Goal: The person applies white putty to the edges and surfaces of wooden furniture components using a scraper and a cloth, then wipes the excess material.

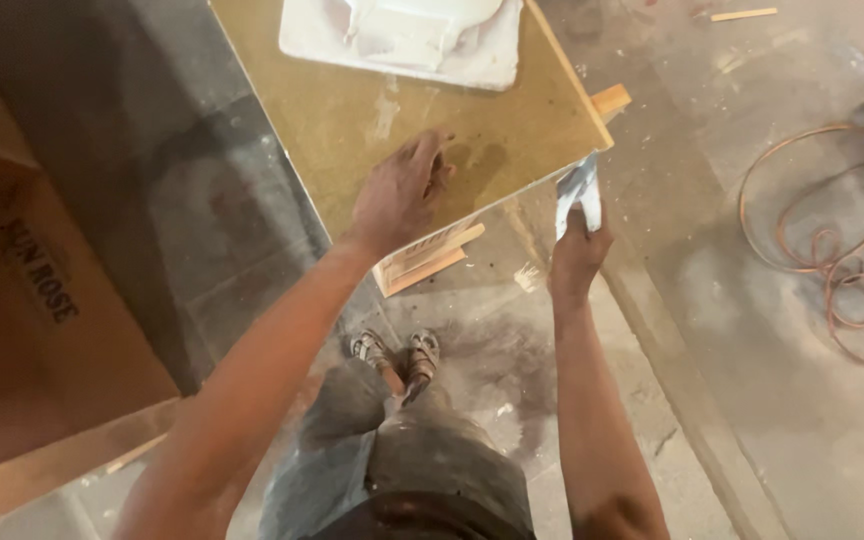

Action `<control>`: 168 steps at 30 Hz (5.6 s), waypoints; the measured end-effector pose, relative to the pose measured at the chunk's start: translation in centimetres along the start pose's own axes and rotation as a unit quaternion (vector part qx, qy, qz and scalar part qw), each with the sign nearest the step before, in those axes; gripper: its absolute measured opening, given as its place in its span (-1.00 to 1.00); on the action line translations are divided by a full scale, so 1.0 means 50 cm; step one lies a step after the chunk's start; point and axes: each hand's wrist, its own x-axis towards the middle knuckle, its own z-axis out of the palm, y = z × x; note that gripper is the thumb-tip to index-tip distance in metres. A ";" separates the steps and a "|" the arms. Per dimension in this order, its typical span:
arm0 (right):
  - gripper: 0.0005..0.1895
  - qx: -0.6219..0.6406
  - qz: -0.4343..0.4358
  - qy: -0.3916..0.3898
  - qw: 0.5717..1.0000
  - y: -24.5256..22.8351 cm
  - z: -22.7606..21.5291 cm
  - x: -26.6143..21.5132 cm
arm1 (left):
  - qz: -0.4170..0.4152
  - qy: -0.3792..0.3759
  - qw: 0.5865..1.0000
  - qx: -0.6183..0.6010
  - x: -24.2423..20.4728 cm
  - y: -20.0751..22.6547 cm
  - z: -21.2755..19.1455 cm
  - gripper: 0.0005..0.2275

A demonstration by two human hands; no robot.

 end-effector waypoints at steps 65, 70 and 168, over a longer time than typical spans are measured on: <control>-0.76 -0.597 -0.006 0.274 0.754 -0.158 0.591 -0.743 | 0.468 -0.328 0.800 -0.184 0.127 -0.307 -0.221 -0.69; -0.89 0.082 0.064 0.510 0.854 -0.224 0.699 -0.663 | 0.454 -0.387 0.781 -0.185 0.166 -0.294 -0.208 -0.67; -0.80 -0.644 0.117 0.216 0.725 -0.417 1.005 -0.338 | 0.442 -0.401 0.712 -0.370 0.402 -0.549 -0.445 -0.69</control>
